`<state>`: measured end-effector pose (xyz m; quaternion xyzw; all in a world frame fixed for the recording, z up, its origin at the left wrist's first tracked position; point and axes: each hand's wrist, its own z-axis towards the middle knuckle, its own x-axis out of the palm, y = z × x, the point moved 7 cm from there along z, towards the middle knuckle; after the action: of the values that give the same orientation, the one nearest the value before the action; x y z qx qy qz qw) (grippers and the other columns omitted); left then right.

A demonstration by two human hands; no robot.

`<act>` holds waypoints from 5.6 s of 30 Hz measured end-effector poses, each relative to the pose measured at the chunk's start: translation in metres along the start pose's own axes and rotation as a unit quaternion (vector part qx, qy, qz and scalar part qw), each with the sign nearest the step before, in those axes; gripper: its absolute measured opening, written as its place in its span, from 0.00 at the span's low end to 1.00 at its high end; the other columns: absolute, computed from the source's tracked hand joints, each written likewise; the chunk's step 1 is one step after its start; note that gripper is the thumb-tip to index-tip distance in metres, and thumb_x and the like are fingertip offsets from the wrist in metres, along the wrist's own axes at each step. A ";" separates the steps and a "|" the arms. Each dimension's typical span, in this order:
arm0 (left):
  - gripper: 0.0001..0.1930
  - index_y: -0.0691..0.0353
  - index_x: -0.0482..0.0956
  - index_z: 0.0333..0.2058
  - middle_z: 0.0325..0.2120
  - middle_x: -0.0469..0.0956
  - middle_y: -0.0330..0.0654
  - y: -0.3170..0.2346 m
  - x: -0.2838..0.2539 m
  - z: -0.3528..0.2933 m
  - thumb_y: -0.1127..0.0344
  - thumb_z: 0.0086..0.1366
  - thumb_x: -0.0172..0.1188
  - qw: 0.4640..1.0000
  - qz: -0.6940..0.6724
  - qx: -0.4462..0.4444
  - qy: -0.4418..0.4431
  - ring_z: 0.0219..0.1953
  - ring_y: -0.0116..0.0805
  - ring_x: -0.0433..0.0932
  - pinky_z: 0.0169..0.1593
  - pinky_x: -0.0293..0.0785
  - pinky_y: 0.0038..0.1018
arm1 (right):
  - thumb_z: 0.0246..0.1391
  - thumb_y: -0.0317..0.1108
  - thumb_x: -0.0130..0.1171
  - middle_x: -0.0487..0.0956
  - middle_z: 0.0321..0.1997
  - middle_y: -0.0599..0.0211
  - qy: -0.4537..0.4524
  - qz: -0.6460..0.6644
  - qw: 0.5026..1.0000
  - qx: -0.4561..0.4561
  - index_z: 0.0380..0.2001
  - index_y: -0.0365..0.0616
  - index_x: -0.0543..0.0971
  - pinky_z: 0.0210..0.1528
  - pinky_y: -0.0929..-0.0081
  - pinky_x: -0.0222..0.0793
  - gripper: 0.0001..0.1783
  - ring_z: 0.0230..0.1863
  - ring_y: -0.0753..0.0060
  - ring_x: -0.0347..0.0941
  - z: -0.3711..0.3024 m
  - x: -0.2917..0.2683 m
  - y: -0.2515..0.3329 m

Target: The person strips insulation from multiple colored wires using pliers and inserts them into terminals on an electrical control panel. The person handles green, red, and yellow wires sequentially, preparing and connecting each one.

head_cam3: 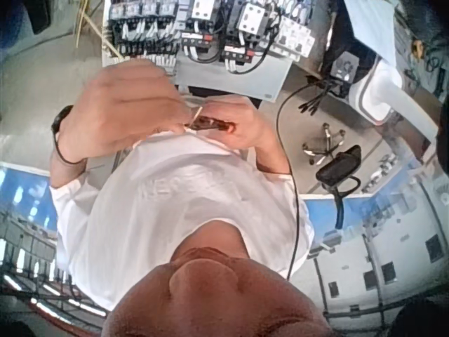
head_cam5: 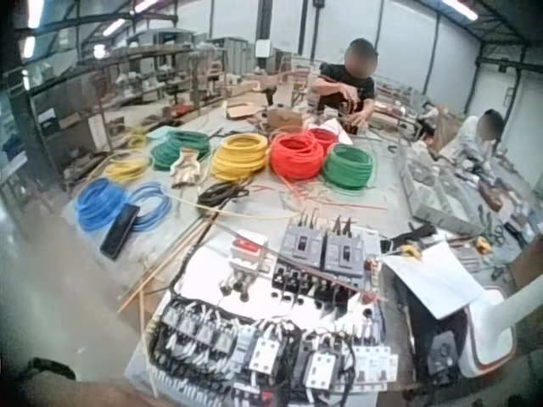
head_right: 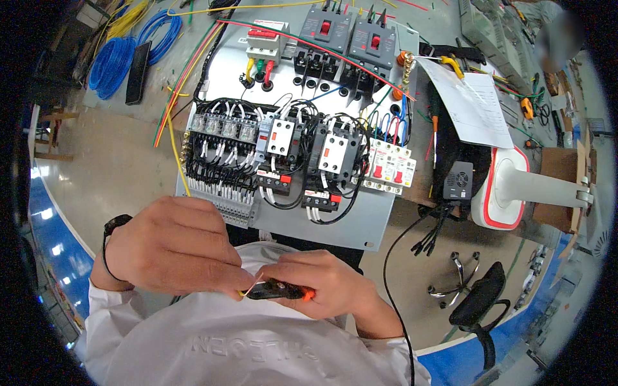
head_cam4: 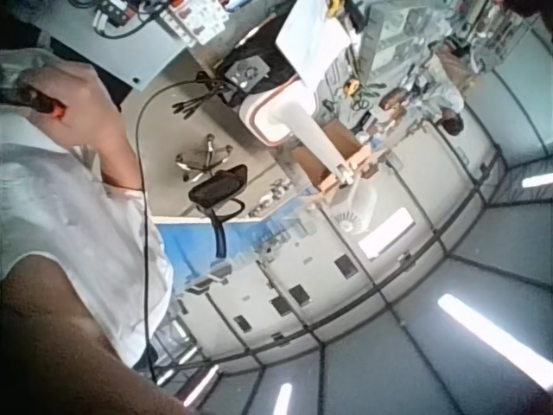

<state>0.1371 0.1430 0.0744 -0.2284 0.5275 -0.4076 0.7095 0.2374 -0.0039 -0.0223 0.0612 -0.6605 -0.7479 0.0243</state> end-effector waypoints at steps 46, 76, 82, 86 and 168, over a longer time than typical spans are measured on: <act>0.12 0.62 0.90 0.40 0.24 0.83 0.38 0.007 0.013 0.006 0.65 0.59 0.80 0.994 -0.061 -0.060 -0.074 0.22 0.34 0.76 0.24 0.69 0.30 | 0.59 0.32 0.75 0.87 0.46 0.50 -0.003 0.129 0.987 0.090 0.52 0.31 0.84 0.44 0.68 0.80 0.21 0.41 0.55 0.85 -0.008 -0.021 -0.012; 0.12 0.62 0.87 0.45 0.20 0.79 0.41 0.001 0.041 0.028 0.69 0.64 0.76 0.965 -0.101 -0.168 -0.176 0.18 0.38 0.76 0.23 0.69 0.33 | 0.41 0.25 0.65 0.80 0.29 0.61 -0.256 -0.202 0.945 0.020 0.41 0.32 0.84 0.27 0.75 0.66 0.19 0.25 0.70 0.73 -0.021 -0.060 0.010; 0.13 0.62 0.87 0.46 0.22 0.81 0.42 0.007 0.043 0.026 0.69 0.63 0.76 0.966 -0.107 -0.169 -0.165 0.19 0.38 0.78 0.23 0.71 0.32 | 0.46 0.32 0.64 0.80 0.28 0.60 -0.215 -0.191 0.957 0.028 0.33 0.37 0.78 0.29 0.73 0.71 0.12 0.26 0.65 0.76 -0.022 -0.064 0.003; 0.14 0.64 0.87 0.46 0.25 0.84 0.42 0.005 0.048 0.029 0.68 0.63 0.77 0.974 -0.091 -0.138 -0.153 0.21 0.37 0.80 0.23 0.72 0.31 | 0.46 0.32 0.66 0.79 0.27 0.61 -0.179 -0.117 0.974 0.069 0.30 0.39 0.76 0.28 0.72 0.69 0.11 0.24 0.65 0.75 -0.026 -0.063 -0.006; 0.12 0.65 0.85 0.38 0.23 0.80 0.39 0.002 0.067 0.031 0.72 0.58 0.77 0.979 0.035 -0.085 -0.183 0.21 0.33 0.76 0.23 0.68 0.28 | 0.48 0.25 0.76 0.73 0.23 0.62 -0.251 -0.216 0.943 -0.024 0.31 0.41 0.78 0.23 0.64 0.63 0.14 0.21 0.58 0.71 -0.044 -0.062 -0.027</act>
<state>0.1738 0.0856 0.0455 -0.3401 0.4290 -0.2869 0.7861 0.3052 -0.0365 -0.0503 0.0121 -0.5977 -0.7422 -0.3030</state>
